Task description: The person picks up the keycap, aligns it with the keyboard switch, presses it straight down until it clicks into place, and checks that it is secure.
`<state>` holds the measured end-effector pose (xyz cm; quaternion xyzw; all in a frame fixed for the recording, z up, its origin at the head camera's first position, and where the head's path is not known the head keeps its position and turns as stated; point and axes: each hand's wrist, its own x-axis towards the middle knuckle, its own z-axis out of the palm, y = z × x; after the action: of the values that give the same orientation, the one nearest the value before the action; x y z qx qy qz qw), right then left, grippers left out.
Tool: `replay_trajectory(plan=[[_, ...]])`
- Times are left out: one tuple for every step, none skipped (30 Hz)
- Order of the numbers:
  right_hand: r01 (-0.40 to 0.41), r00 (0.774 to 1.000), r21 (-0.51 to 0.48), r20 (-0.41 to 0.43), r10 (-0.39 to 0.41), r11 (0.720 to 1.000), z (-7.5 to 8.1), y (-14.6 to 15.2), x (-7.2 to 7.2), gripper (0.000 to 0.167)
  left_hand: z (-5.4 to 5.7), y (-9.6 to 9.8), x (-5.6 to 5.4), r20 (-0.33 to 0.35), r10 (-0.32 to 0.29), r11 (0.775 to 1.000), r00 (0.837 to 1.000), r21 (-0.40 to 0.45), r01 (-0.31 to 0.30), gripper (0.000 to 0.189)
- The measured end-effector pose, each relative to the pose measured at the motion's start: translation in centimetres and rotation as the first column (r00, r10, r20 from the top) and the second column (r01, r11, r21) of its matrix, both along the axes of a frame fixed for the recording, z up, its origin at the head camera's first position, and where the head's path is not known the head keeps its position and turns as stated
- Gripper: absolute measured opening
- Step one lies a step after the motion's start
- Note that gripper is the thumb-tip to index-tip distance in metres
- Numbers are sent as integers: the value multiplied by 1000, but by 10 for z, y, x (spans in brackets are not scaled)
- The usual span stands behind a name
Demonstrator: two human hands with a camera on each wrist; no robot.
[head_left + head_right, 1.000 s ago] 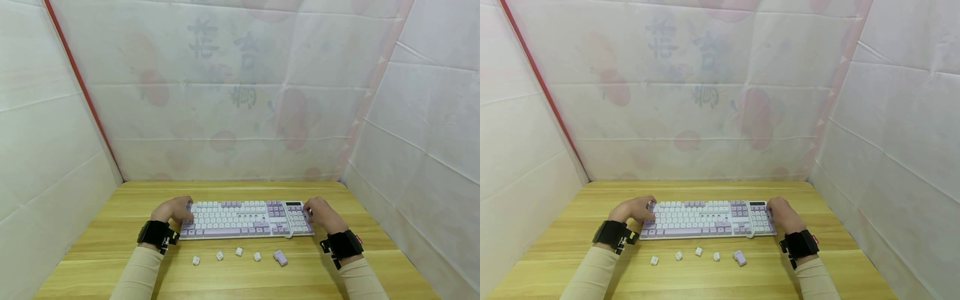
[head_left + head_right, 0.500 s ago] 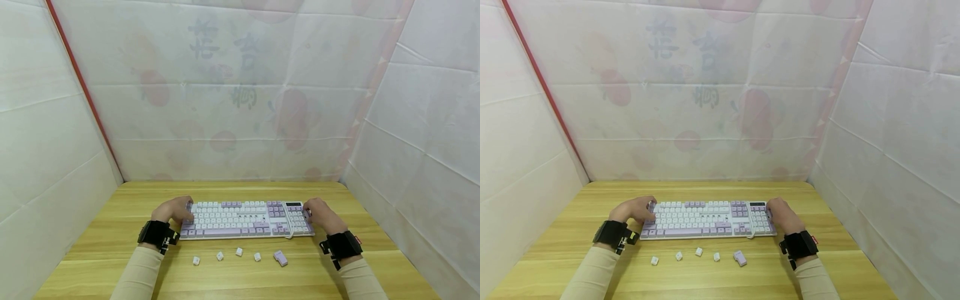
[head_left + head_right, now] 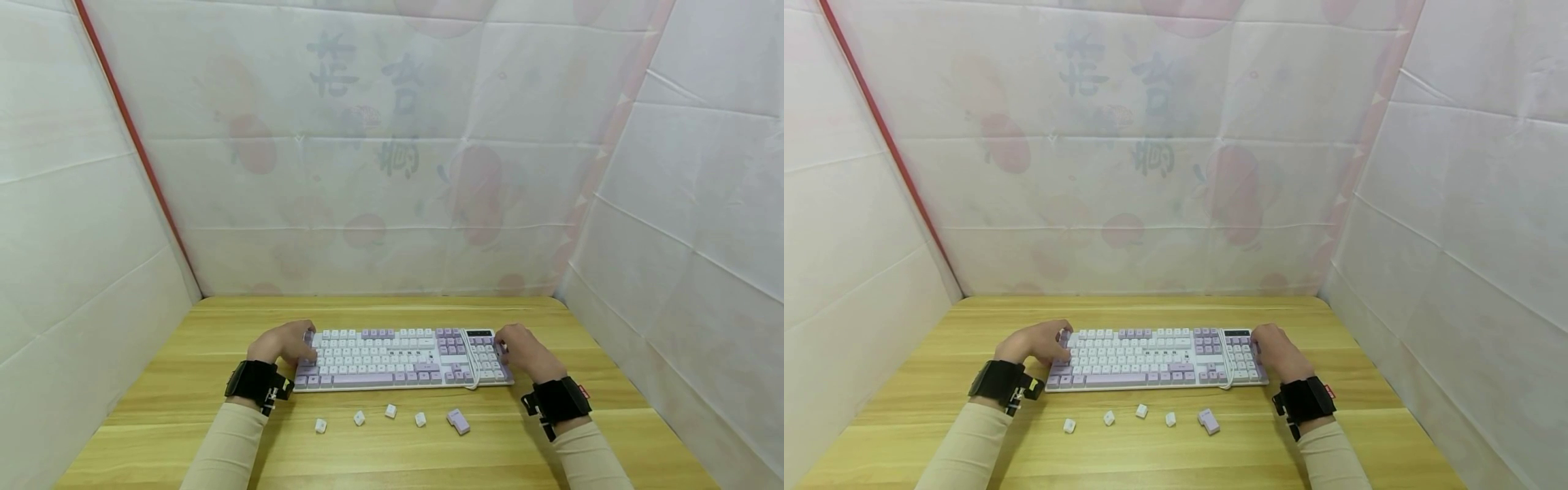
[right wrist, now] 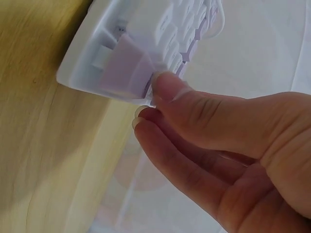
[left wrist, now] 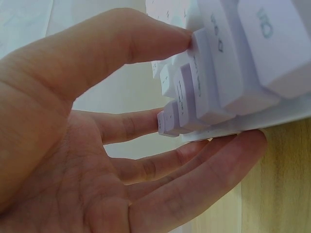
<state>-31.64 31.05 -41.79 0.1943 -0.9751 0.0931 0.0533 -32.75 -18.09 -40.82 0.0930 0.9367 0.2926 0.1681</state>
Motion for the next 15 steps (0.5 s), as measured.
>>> replay_trajectory(plan=[[1, 1000, 1, 1, -1, 1000, 0, 0, 0, 22, 0, 0, 0, -1, -1, 1000, 1000, -2, 1, 69], [0, 1000, 2, 3, 0, 1000, 0, 0, 1, 22, 0, 0, 0, -1, -1, 1000, 1000, -3, 1, 68], [5, 1000, -2, 9, -5, 1000, 0, 0, 1, 22, 0, 0, 0, -2, -2, 1000, 1000, -4, 2, 68], [10, 1000, -4, 15, -10, 1000, 0, 0, 1, 23, -1, 0, 0, 0, -2, 1000, 1000, -3, 2, 69], [14, 1000, -12, 23, -13, 1000, 0, 0, 1, 24, -1, 0, 0, 0, -2, 1000, 1000, -3, 2, 69], [9, 1000, -12, 25, -9, 1000, 0, 0, 2, 24, -1, 0, -1, 3, -4, 1000, 1000, -3, 4, 69], [13, 999, -14, 31, -13, 1000, 0, 0, 2, 25, -1, 0, 0, 5, -4, 1000, 1000, -1, 4, 69], [12, 999, -17, 35, -11, 1000, -1, 1, 2, 25, -1, 0, -1, 5, -6, 1000, 1000, -4, 6, 70], [13, 999, -20, 35, -13, 1000, -1, 1, 2, 24, -2, 0, -1, 2, -6, 1000, 1000, -10, 6, 70], [7, 999, -21, 35, -6, 1000, -1, 1, 2, 24, -2, 0, -1, 2, -8, 1000, 1000, -14, 8, 70], [0, 999, -28, 36, 1, 1000, 0, 1, 3, 23, -1, 0, -1, 0, -7, 1000, 1000, -19, 7, 70], [-5, 999, -30, 36, 6, 1000, -1, 2, 3, 23, -1, 0, -1, -4, -10, 1000, 1000, -25, 10, 70], [-6, 999, -38, 38, 8, 999, -1, 2, 3, 22, -1, 0, -1, -7, -10, 1000, 1000, -28, 10, 69], [-20, 999, -40, 33, 21, 999, -1, 3, 3, 22, -1, 0, -2, -11, -12, 999, 1000, -35, 12, 69], [-30, 999, -44, 31, 32, 999, -1, 3, 3, 21, -1, 0, -2, -11, -10, 999, 1000, -34, 10, 69]])
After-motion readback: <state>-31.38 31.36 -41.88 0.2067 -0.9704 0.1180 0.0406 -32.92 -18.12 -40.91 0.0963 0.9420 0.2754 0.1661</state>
